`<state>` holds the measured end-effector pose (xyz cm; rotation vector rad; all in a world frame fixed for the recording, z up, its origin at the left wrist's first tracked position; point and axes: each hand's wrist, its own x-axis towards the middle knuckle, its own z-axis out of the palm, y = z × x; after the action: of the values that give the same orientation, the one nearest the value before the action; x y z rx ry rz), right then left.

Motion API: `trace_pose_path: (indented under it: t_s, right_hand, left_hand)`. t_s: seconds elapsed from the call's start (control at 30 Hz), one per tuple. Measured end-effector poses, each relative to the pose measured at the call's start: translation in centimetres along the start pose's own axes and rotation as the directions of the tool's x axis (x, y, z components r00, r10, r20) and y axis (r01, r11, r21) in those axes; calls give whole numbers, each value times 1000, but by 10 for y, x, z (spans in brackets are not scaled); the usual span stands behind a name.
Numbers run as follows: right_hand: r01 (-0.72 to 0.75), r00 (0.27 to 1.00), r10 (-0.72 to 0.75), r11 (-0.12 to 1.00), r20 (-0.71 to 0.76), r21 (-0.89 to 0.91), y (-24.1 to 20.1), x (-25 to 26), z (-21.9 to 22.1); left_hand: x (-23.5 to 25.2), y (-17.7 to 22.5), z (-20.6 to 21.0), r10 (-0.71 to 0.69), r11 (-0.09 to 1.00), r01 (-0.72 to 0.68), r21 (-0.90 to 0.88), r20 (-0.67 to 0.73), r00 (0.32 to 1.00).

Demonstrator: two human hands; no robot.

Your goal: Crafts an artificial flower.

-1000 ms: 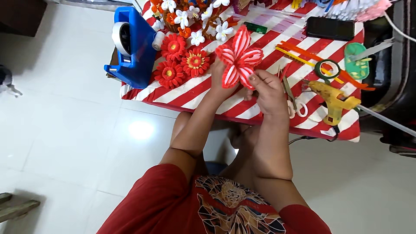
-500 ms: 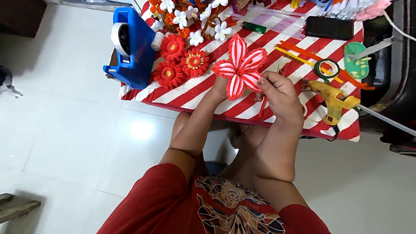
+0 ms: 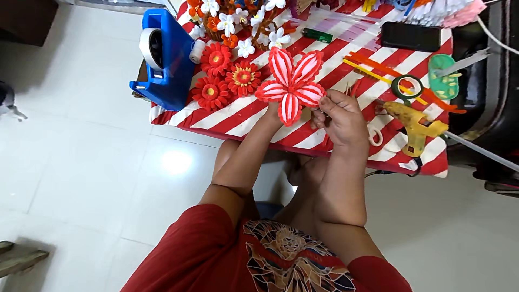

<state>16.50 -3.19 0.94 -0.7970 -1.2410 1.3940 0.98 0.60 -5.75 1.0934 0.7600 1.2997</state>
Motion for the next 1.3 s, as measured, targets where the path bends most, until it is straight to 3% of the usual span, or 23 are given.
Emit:
trace_pose_path:
  t_s: [0.07,0.13,0.23,0.3,0.33,0.4,0.47,0.6,0.73,0.83,0.9,0.97,1.07,1.17,1.23,1.3]
  right_hand:
    - [-16,1000,16,995,5,102,2,1,3]
    - [-44,999,38,978,30,204,4,1,5]
    - [-66,997,55,965,49,254,8,2,3]
    - [-56,998,54,979,16,196,7,3,-2]
    - [-44,999,47,990,-17,134,5,3,-5]
    - [-32,996,29,999,-90,-27,0,3,-11]
    - [-15,993,-9,979,-117,-203,-4,1,-17]
    - [83,993,-114,873,-37,-480,-12,-4,-28]
    - [137,983,-185,798,-22,-587,-17,-8,-27]
    - [152,964,-256,758,-75,-634,-18,-8,-21]
    - [201,928,-362,692,-92,-694,-20,-7,-15]
    - [245,899,-433,631,-72,-736,-23,-8,-8]
    - [228,906,-420,581,-48,-781,-25,-10,2]
    - [243,914,-406,600,-28,-762,-21,-9,6]
    - [248,916,-401,608,-21,-754,-22,-9,9]
    - [251,920,-391,619,-15,-744,-22,-9,12]
  left_hand:
    - [2,-1,2,-128,989,126,-79,-18,992]
    - [1,-1,4,-167,980,163,-110,-25,986]
    - [-1,3,2,-36,999,36,5,13,999]
    - [-2,23,9,47,992,-45,118,-13,999]
    - [-2,34,11,140,945,-136,297,7,990]
    - [-1,50,11,282,681,-322,657,170,944]
    - [1,59,11,205,557,-349,753,283,937]
    - [5,54,5,85,739,-249,626,280,956]
    - [1,54,6,208,788,-337,516,292,934]
    - [0,41,11,167,893,-204,401,127,978]
    - [7,20,11,137,979,-133,153,-13,991]
    - [8,20,13,49,999,-50,-15,-69,996]
    - [14,14,10,145,988,-145,62,-5,989]
    - [23,8,9,256,943,-262,207,53,965]
    - [16,19,10,221,939,-228,257,54,974]
    - [6,29,13,127,981,-124,147,-15,992]
